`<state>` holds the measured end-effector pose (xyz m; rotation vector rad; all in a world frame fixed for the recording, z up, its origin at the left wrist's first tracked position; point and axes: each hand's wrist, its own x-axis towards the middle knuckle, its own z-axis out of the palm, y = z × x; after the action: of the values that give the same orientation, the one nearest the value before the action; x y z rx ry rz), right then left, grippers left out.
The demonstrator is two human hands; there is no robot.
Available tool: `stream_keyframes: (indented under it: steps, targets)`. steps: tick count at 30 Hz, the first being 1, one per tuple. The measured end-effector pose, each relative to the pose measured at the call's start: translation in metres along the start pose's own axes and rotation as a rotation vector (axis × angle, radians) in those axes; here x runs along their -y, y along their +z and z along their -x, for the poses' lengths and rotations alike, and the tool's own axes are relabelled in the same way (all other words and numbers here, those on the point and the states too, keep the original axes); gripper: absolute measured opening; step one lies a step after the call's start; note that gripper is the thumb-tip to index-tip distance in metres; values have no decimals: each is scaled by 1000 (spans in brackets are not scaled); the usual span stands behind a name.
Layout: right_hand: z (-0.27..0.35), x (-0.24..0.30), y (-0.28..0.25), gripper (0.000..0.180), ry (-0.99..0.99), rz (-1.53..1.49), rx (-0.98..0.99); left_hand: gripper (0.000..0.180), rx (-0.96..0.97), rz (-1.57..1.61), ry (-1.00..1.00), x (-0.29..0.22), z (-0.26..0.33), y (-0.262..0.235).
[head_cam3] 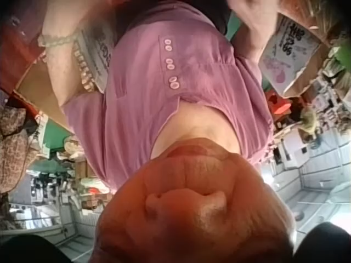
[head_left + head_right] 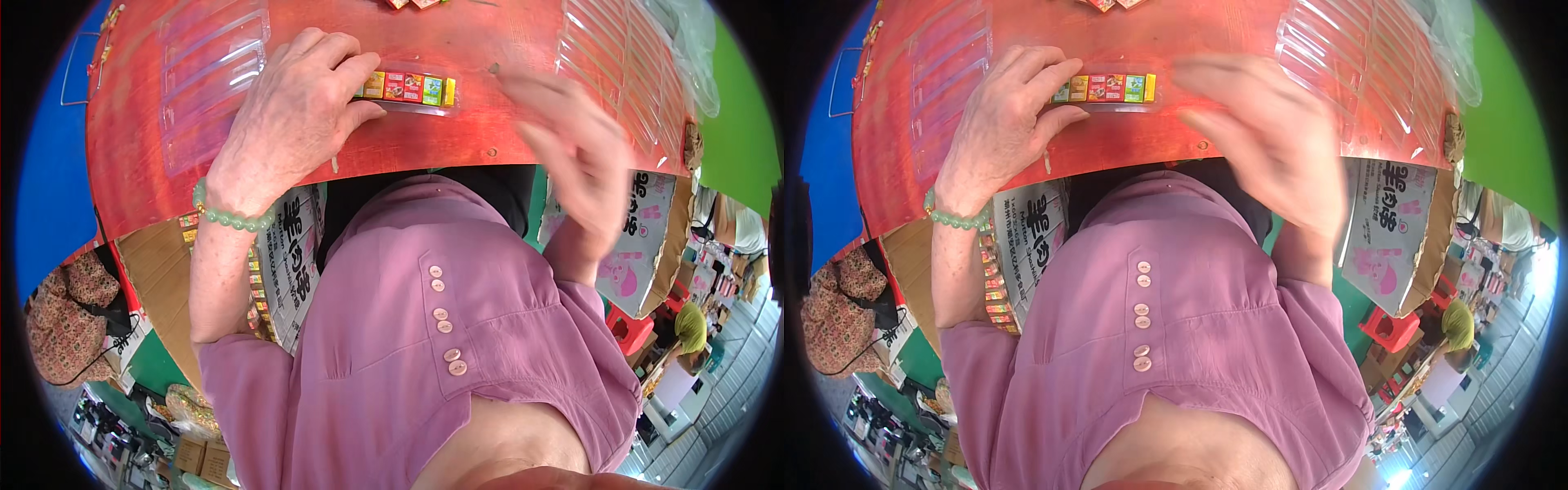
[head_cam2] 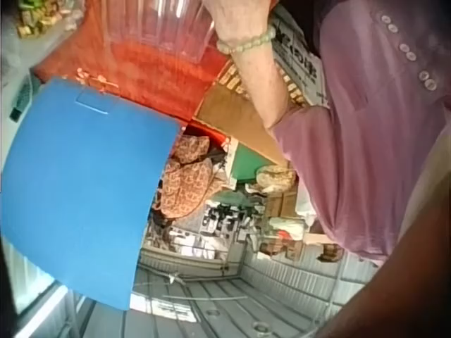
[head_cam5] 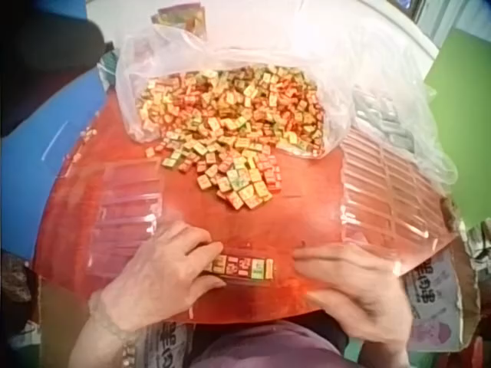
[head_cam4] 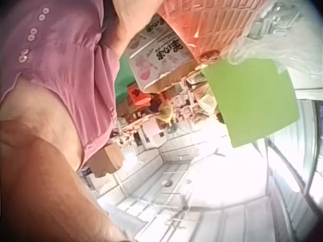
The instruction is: Manually organizing and packaging small colorful items into plastic trays and a shipping box.
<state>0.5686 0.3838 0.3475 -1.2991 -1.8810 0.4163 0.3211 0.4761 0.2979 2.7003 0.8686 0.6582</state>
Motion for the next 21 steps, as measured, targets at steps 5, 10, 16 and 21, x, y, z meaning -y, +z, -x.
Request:
stream_keyframes:
  steps: [5, 10, 16, 21]
  targets:
    - [5, -26, 32, 33, -68, 307, 200, 44, 66, -15, -29, 1, 1, -2]
    - [15, -33, 29, 35, -72, 473, 238, 43, 73, -13, -29, 2, 0, -2]
    - [11, -26, 39, 38, -114, 486, 193, 43, 61, -29, -18, 0, 0, -2]
    - [20, -38, 44, 36, -171, 513, 199, 38, 26, 4, -36, 3, 2, 2]
